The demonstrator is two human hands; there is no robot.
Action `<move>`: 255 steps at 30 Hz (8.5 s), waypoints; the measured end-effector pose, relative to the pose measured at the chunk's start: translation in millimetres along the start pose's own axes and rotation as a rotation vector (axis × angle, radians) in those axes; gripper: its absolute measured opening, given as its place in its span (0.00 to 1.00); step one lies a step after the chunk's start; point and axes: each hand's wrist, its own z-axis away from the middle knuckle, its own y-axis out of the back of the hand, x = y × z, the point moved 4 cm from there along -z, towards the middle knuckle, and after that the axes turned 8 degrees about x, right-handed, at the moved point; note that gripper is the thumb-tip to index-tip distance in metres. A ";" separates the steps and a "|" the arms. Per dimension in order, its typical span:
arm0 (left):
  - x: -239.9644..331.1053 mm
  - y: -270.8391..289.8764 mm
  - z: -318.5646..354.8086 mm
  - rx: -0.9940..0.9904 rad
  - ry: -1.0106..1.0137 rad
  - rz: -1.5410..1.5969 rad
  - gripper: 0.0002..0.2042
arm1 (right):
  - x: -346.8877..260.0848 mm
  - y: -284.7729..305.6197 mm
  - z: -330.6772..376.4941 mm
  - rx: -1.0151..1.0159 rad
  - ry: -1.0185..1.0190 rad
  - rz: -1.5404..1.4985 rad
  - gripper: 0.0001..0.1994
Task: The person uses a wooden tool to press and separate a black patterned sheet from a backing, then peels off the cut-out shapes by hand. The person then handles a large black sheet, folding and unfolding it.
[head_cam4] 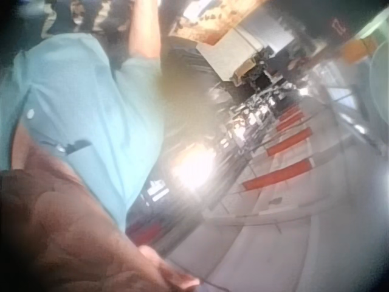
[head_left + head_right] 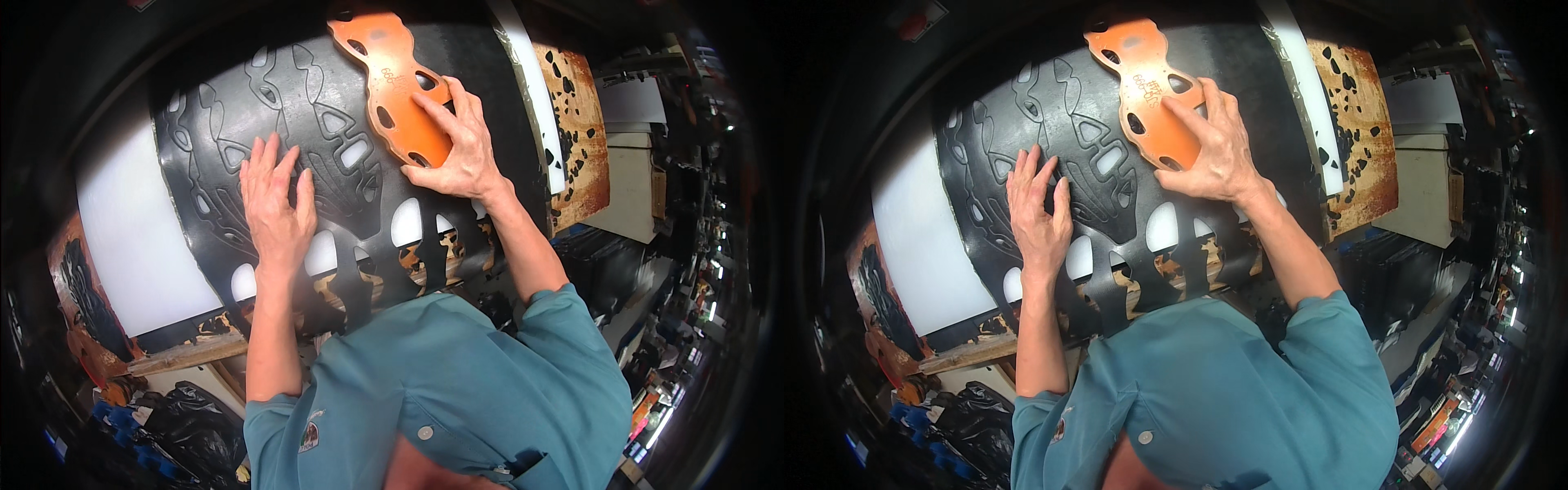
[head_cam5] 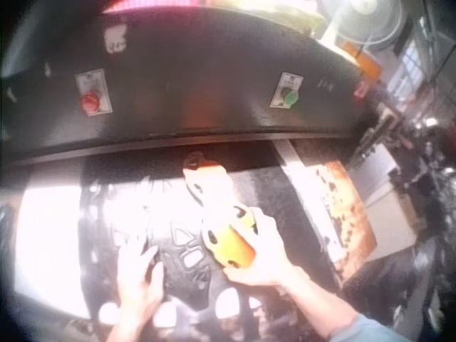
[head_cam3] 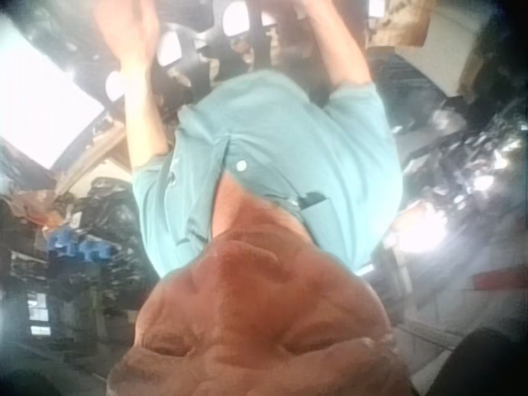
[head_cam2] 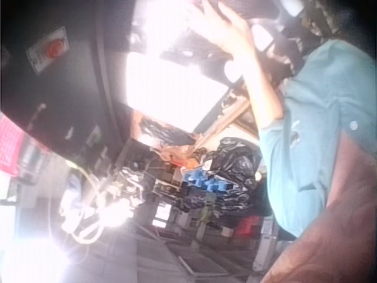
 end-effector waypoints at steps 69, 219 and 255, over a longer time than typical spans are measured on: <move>150.5 -53.1 137.1 0.019 0.426 0.060 0.20 | 20.7 71.9 181.5 0.246 0.067 -0.032 0.09; 150.3 -36.5 90.0 -0.590 0.226 0.231 0.08 | 102.9 58.7 14.8 -0.137 -0.208 0.204 0.56; 166.2 -123.7 2.3 -0.352 0.350 0.446 0.18 | 190.7 169.9 105.6 0.242 -0.692 -0.609 0.50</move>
